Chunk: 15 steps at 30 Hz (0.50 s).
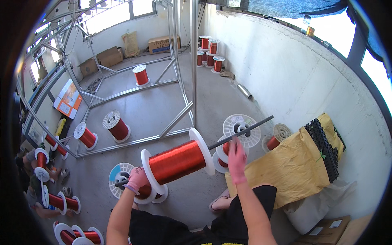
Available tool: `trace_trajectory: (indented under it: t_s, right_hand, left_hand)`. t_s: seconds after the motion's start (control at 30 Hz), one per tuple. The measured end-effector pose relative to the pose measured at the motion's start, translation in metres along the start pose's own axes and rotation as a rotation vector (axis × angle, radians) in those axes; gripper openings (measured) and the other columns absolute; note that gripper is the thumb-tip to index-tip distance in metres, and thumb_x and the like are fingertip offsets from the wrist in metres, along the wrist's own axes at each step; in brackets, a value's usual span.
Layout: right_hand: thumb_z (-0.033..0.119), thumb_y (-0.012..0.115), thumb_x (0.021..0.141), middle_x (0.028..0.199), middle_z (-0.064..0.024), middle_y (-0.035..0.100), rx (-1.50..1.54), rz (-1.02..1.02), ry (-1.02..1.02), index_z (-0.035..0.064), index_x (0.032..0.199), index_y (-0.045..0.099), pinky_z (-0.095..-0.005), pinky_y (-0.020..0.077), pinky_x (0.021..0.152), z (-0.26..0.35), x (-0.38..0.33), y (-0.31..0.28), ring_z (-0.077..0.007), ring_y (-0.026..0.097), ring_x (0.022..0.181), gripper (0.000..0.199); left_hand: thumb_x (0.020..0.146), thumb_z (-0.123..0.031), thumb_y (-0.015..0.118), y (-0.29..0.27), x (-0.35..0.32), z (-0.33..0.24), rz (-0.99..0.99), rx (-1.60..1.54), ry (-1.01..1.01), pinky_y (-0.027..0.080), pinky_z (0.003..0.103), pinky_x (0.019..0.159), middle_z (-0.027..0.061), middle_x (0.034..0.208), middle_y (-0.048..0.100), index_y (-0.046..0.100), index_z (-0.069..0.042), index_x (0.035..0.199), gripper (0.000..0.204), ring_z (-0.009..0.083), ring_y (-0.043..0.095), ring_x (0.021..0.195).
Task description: The person rotates a red wire spool on a metal rod by hand, sliding it along the rod and adjusting its position. The hands move the spool while sitting on the floor in a workshop area.
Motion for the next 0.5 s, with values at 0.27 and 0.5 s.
trace_trajectory:
  t_s: [0.27,0.5]
  right_hand:
    - [0.048,0.044,0.084,0.119,-0.0241,0.052,-0.586,0.98,0.225,-0.0029,0.113,0.055,-0.0393,0.0368,0.096,0.04,0.098,0.148,-0.0369,0.048,0.114,0.06]
    - [0.019,0.046,0.089,0.107,-0.0222,0.058,-0.482,0.652,-0.284,-0.0019,0.115,0.052,-0.0415,0.0426,0.087,0.045,0.004,0.097,-0.0385,0.052,0.104,0.034]
  left_hand:
    - [0.072,-0.031,0.059,-0.001,0.011,-0.009,-0.006,-0.063,0.0,0.05,0.039,0.072,0.0133,0.086,0.065,0.068,-0.006,0.083,0.029,0.0296,0.064,0.079]
    - [0.074,-0.031,0.057,0.004,-0.004,0.004,0.028,0.005,-0.009,0.051,0.039,0.071,0.0134,0.085,0.066,0.067,-0.006,0.081,0.027,0.0296,0.064,0.079]
Point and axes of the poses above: each hand's wrist, its own x-axis towards the middle knuckle, its own y-axis out of the palm, z = x × y, the point moved 4 cm from there along x, towards the middle knuckle
